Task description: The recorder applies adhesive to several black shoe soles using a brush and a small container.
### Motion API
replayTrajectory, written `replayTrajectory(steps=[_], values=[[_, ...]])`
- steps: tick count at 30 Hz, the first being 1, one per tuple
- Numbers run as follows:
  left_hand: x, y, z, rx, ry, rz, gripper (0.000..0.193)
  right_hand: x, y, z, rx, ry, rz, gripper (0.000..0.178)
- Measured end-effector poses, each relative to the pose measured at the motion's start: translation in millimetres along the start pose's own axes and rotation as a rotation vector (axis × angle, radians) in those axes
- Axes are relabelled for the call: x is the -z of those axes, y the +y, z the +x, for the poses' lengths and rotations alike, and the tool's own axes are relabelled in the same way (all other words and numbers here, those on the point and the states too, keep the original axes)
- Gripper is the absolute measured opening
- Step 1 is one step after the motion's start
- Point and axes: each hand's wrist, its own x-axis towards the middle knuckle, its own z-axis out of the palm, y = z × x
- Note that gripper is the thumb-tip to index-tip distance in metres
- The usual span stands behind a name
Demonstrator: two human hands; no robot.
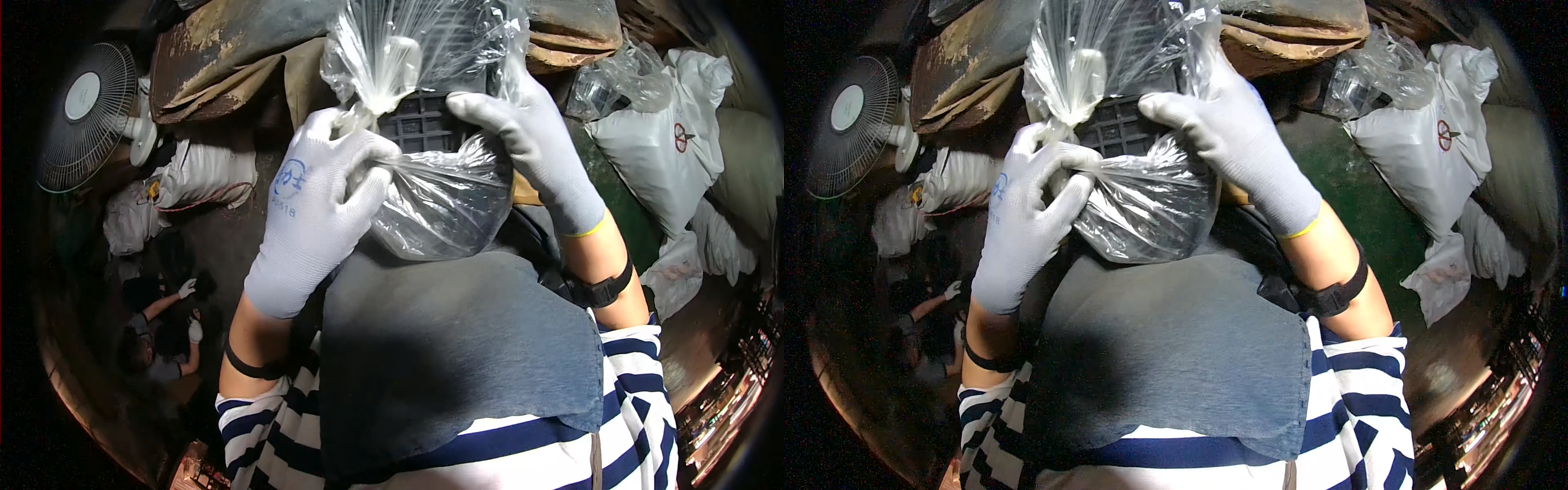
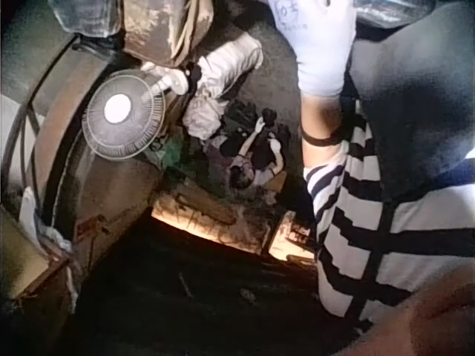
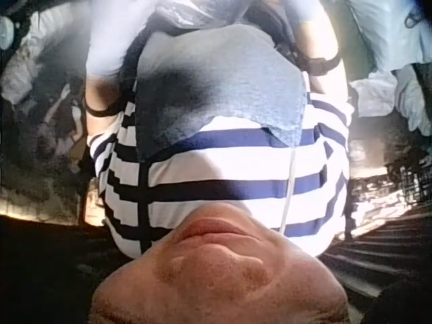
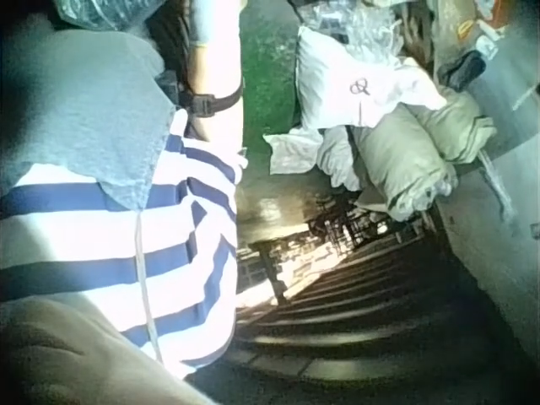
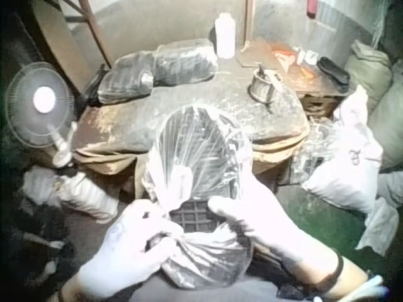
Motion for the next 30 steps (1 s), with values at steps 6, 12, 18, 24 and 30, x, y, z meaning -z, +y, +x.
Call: replayTrajectory(steps=[6,12,18,24,30], values=[[-7,12,0,0.008,0.046,-0.197,0.014,20,9,3,0.006,-0.052,-0.073,0.033],[1,21,11,-0.116,0.128,-0.133,0.014,16,-15,7,-0.274,-0.044,0.423,0.021],[5,25,4,-0.170,0.092,-0.104,0.019,18,-5,2,-0.052,-0.163,0.524,0.023],[11,15,-4,-0.075,-0.080,-0.019,0.019,9,-4,-4,0.290,-0.133,-0.227,0.076],[-4,28,-8,0.035,0.084,-0.191,0.015,9,-5,-7,-0.121,-0.039,0.456,0.025]])
